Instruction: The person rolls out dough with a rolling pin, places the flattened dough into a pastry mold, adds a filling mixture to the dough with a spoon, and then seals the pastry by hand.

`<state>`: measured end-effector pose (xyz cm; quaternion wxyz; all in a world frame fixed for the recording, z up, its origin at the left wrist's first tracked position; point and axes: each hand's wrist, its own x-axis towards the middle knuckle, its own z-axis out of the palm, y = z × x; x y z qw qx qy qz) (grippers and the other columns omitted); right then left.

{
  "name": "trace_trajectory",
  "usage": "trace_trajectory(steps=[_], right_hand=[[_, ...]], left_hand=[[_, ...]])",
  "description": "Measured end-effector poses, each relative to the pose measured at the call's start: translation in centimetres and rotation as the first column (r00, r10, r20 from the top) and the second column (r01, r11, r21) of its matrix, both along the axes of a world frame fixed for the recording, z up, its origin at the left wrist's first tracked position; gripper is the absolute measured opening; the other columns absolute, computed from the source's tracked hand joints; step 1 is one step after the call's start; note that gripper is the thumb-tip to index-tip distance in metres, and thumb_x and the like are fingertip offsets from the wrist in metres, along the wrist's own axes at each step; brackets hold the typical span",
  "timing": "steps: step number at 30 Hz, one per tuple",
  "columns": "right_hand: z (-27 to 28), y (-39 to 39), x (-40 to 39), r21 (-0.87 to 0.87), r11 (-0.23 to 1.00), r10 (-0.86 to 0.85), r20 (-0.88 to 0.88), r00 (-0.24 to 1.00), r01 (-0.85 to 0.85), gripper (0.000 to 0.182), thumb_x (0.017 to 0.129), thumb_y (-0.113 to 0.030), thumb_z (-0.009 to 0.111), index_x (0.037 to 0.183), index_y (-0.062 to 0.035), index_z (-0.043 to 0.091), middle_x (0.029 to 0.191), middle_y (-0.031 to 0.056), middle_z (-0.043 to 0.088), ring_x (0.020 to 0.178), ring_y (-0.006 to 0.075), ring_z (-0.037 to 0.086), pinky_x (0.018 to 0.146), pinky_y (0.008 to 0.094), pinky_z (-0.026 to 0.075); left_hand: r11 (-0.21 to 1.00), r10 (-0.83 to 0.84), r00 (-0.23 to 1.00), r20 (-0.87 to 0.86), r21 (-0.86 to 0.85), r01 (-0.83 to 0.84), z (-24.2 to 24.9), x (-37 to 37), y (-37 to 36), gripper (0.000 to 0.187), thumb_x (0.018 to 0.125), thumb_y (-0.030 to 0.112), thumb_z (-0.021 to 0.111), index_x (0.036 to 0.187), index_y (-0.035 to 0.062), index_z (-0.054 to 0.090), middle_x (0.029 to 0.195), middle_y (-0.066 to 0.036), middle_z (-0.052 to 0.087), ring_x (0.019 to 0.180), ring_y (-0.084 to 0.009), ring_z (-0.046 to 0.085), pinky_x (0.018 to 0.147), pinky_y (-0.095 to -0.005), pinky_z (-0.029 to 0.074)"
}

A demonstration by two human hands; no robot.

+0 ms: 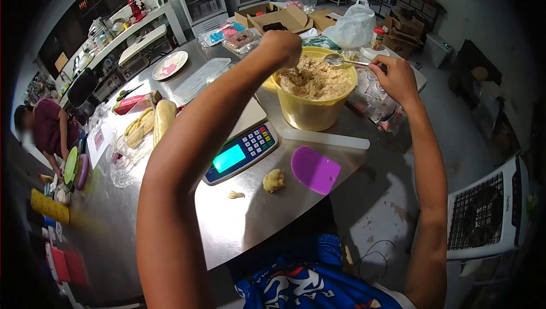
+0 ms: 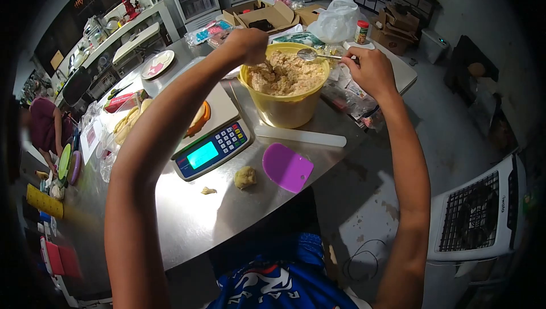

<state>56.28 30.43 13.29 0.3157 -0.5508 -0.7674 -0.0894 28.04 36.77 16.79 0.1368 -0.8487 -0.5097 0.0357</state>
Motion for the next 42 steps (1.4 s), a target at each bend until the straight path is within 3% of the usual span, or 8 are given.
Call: trace_trajectory(steps=[3, 10, 23, 26, 31, 34, 37, 42], right_hand=[[-0.5, 0.0, 0.6, -0.008, 0.999, 0.040, -0.096, 0.995, -0.041, 0.017, 0.086, -0.023, 0.070, 0.087, -0.0071, 0.073, 0.067, 0.0129, 0.067, 0.062, 0.0280, 0.065, 0.060, 0.0368, 0.048], [-1.4, 0.2, 1.7, 0.049, 0.991, 0.133, -0.179, 0.975, -0.126, 0.017, 0.087, -0.019, 0.068, 0.091, -0.0029, 0.072, 0.071, 0.0122, 0.069, 0.062, 0.0206, 0.065, 0.061, 0.0320, 0.047], [-1.0, 0.2, -0.5, 0.130, 0.974, 0.202, -0.114, 0.973, -0.187, 0.015, 0.089, -0.016, 0.067, 0.097, -0.0042, 0.073, 0.080, 0.0150, 0.070, 0.063, 0.0279, 0.066, 0.062, 0.0338, 0.049], [-0.8, 0.2, -0.5, 0.100, 0.976, 0.207, -0.125, 0.970, -0.195, 0.015, 0.090, -0.013, 0.066, 0.098, -0.0024, 0.072, 0.080, 0.0145, 0.071, 0.062, 0.0226, 0.066, 0.062, 0.0321, 0.049], [-0.7, 0.0, -1.5, 0.005, 0.945, 0.288, -0.483, 0.827, -0.327, 0.016, 0.092, -0.006, 0.063, 0.103, 0.0016, 0.072, 0.078, 0.0047, 0.070, 0.071, 0.0065, 0.061, 0.065, 0.0243, 0.047], [0.1, -0.7, -4.4, 0.037, 0.917, 0.370, -0.455, 0.810, -0.398, 0.017, 0.092, -0.004, 0.061, 0.106, 0.0001, 0.072, 0.077, 0.0024, 0.068, 0.072, 0.0052, 0.060, 0.067, 0.0228, 0.048], [1.2, -1.9, -8.8, 0.087, 0.859, 0.477, -0.494, 0.727, -0.504, 0.019, 0.093, -0.001, 0.060, 0.106, 0.0001, 0.072, 0.077, 0.0038, 0.069, 0.073, 0.0058, 0.061, 0.069, 0.0226, 0.049], [1.2, -4.9, -16.9, 0.146, 0.780, 0.608, -0.410, 0.680, -0.609, 0.027, 0.084, 0.006, 0.058, 0.106, -0.0021, 0.072, 0.086, 0.0103, 0.072, 0.080, 0.0161, 0.068, 0.073, 0.0284, 0.053]], left_hand=[[0.999, 0.037, 0.989, 0.145, 0.005, -0.038, -0.4, -1.8, -0.7, 0.027, 0.072, 0.017, 0.064, 0.087, -0.0050, 0.071, 0.089, -0.025, 0.070, 0.086, -0.0386, 0.070, 0.075, -0.0451, 0.057], [0.997, 0.073, 0.985, 0.156, -0.004, -0.073, -0.9, -2.9, -0.9, 0.027, 0.074, 0.022, 0.068, 0.091, 0.0012, 0.074, 0.095, -0.019, 0.072, 0.092, -0.0353, 0.070, 0.080, -0.0439, 0.056], [0.993, 0.105, 0.921, 0.374, -0.085, -0.078, -2.2, -2.8, 0.0, 0.033, 0.079, 0.034, 0.073, 0.092, 0.0034, 0.075, 0.093, -0.018, 0.072, 0.089, -0.0340, 0.070, 0.078, -0.0430, 0.055], [0.998, 0.056, 0.910, 0.411, -0.057, -0.035, -1.5, -3.3, -0.8, 0.034, 0.080, 0.036, 0.073, 0.089, 0.0038, 0.075, 0.087, -0.017, 0.072, 0.083, -0.0334, 0.070, 0.075, -0.0434, 0.055], [0.993, -0.116, 0.894, 0.433, 0.030, 0.114, 0.3, -9.2, -3.0, 0.033, 0.083, 0.036, 0.072, 0.082, 0.0026, 0.074, 0.073, -0.018, 0.067, 0.067, -0.0334, 0.065, 0.065, -0.0434, 0.050], [0.992, -0.116, 0.862, 0.494, 0.012, 0.126, 1.6, -14.5, -5.4, 0.040, 0.088, 0.036, 0.068, 0.076, -0.0015, 0.070, 0.065, -0.019, 0.061, 0.058, -0.0307, 0.059, 0.060, -0.0426, 0.046], [0.999, -0.030, 0.797, 0.604, -0.013, 0.048, 1.9, -19.3, -8.9, 0.040, 0.091, 0.031, 0.067, 0.069, -0.0020, 0.064, 0.055, -0.017, 0.051, 0.048, -0.0305, 0.043, 0.054, -0.0426, 0.041], [0.988, 0.131, 0.871, 0.474, 0.016, -0.156, 0.1, -25.3, -13.3, 0.038, 0.088, 0.031, 0.071, 0.066, 0.0011, 0.065, 0.058, -0.017, 0.057, 0.052, -0.0332, 0.054, 0.055, -0.0423, 0.043]])
